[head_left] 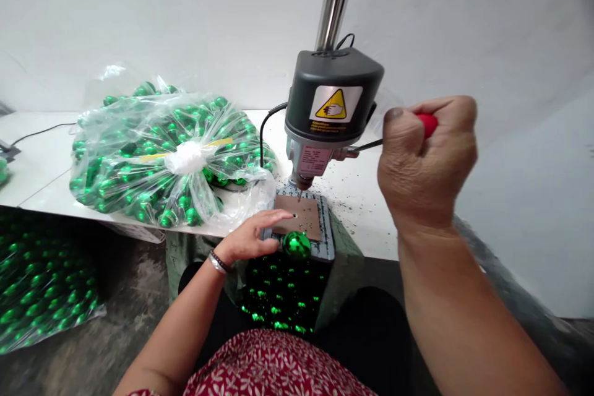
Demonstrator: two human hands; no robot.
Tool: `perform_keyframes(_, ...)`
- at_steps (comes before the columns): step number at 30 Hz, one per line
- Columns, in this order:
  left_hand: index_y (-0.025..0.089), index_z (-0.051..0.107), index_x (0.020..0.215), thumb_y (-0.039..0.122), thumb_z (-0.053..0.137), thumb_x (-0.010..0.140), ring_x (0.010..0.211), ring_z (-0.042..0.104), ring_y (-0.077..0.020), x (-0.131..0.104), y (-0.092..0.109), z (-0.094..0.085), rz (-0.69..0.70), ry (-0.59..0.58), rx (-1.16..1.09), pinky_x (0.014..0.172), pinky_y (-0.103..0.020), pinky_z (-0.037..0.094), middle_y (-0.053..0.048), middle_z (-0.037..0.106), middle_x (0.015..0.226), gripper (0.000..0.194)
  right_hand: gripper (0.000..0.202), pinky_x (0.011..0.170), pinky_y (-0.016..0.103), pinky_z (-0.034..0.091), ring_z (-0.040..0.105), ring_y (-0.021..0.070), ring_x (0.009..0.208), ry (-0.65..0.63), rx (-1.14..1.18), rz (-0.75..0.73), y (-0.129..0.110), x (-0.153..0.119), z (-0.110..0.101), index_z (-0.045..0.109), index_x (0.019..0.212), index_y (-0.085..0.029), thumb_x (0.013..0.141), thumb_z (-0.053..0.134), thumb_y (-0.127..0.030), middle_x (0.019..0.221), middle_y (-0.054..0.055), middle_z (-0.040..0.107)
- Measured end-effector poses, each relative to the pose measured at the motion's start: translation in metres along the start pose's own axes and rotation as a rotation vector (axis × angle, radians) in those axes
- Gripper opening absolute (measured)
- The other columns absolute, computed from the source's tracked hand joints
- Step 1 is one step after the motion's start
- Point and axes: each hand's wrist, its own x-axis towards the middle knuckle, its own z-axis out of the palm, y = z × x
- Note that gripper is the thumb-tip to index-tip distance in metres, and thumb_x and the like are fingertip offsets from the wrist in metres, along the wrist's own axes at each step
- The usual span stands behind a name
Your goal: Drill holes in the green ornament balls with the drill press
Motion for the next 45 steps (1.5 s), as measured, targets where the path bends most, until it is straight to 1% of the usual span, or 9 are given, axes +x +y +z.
perform_keyframes(3, 0.02, 0.073, 0.124, 0.021, 0.055, 0.088, 0.111, 0.072, -0.025, 0.005, -0.01, -0.03, -0.214, 0.262, 0.135, 0.106, -0.042, 0.054, -0.01, 0.076, 0.123, 0.041, 0.026, 0.059, 0.023, 0.037, 0.042, 0.0056, 0.062, 0.011, -0.001, 0.003, 0.0, 0.0, 0.0, 0.053, 0.084, -0.018, 0.085, 0.055, -0.044, 0.072, -0.002, 0.051)
perform_keyframes(5, 0.018, 0.074, 0.123, 0.013, 0.052, 0.086, 0.121, 0.068, -0.0267, 0.022, -0.023, -0.052, -0.376, 0.427, 0.426, 0.112, -0.041, 0.049, -0.012, 0.075, 0.127, 0.043, 0.026, 0.06, 0.023, 0.039, 0.043, 0.0056, 0.063, 0.014, -0.001, -0.004, 0.0, 0.0, 0.0, 0.054, 0.084, -0.018, 0.085, 0.054, -0.044, 0.073, -0.001, 0.053)
perform_keyframes(12, 0.02, 0.069, 0.127, 0.017, 0.063, 0.082, 0.13, 0.063, -0.0308, 0.084, -0.055, -0.083, -0.569, 0.202, 0.761, 0.104, -0.036, 0.051, -0.014, 0.063, 0.146, 0.046, 0.027, 0.063, 0.024, 0.042, 0.049, 0.006, 0.064, -0.004, 0.011, -0.025, -0.001, 0.0, -0.002, 0.054, 0.086, -0.018, 0.085, 0.054, -0.045, 0.076, -0.002, 0.057)
perform_keyframes(17, 0.013, 0.066, 0.126, 0.024, 0.067, 0.081, 0.123, 0.066, -0.0386, 0.086, -0.045, -0.08, -0.631, 0.137, 0.871, 0.098, -0.043, 0.053, -0.023, 0.066, 0.138, 0.046, 0.027, 0.06, 0.022, 0.041, 0.045, 0.0045, 0.06, -0.001, 0.044, -0.031, -0.002, 0.0, -0.002, 0.053, 0.085, -0.017, 0.087, 0.053, -0.044, 0.071, -0.004, 0.053)
perform_keyframes(21, 0.014, 0.066, 0.124, 0.031, 0.069, 0.08, 0.113, 0.069, -0.0381, 0.058, -0.027, -0.078, -0.58, 0.205, 0.857, 0.096, -0.046, 0.053, -0.021, 0.074, 0.121, 0.047, 0.026, 0.058, 0.021, 0.04, 0.043, 0.0046, 0.062, 0.007, 0.044, -0.047, -0.001, -0.003, 0.0, 0.052, 0.085, -0.017, 0.088, 0.053, -0.044, 0.071, -0.004, 0.05)
perform_keyframes(26, 0.016, 0.06, 0.134, 0.036, 0.074, 0.074, 0.098, 0.07, -0.023, 0.01, -0.011, -0.049, -0.357, 0.318, 0.151, 0.091, -0.035, 0.056, -0.012, 0.074, 0.119, 0.065, 0.027, 0.062, 0.021, 0.041, 0.043, 0.0046, 0.067, 0.035, 0.031, -0.085, 0.001, -0.006, 0.001, 0.051, 0.086, -0.018, 0.092, 0.051, -0.044, 0.077, -0.003, 0.049)
perform_keyframes(31, 0.016, 0.053, 0.146, 0.039, 0.075, 0.075, 0.119, 0.066, -0.025, 0.0, 0.004, -0.008, -0.264, 0.238, -0.293, 0.104, -0.035, 0.052, -0.013, 0.066, 0.139, 0.078, 0.025, 0.064, 0.022, 0.041, 0.044, 0.0046, 0.068, -0.003, 0.037, -0.065, 0.001, -0.005, 0.0, 0.049, 0.089, -0.018, 0.093, 0.052, -0.042, 0.078, -0.003, 0.048)
perform_keyframes(37, 0.017, 0.062, 0.132, 0.031, 0.075, 0.074, 0.105, 0.069, -0.0238, 0.022, 0.006, 0.007, -0.283, 0.197, -0.093, 0.096, -0.037, 0.055, -0.01, 0.07, 0.125, 0.061, 0.028, 0.067, 0.022, 0.045, 0.048, 0.0059, 0.071, -0.021, 0.032, -0.069, 0.002, -0.006, -0.001, 0.049, 0.09, -0.019, 0.095, 0.049, -0.047, 0.081, -0.002, 0.051)
perform_keyframes(45, 0.019, 0.06, 0.137, 0.021, 0.082, 0.073, 0.125, 0.062, -0.03, 0.041, -0.006, 0.01, -0.143, 0.154, 0.319, 0.114, -0.046, 0.046, -0.014, 0.064, 0.135, 0.068, 0.028, 0.071, 0.023, 0.049, 0.054, 0.0063, 0.078, -0.098, 0.008, -0.066, 0.005, -0.006, -0.004, 0.05, 0.094, -0.02, 0.1, 0.045, -0.047, 0.087, -0.001, 0.055)
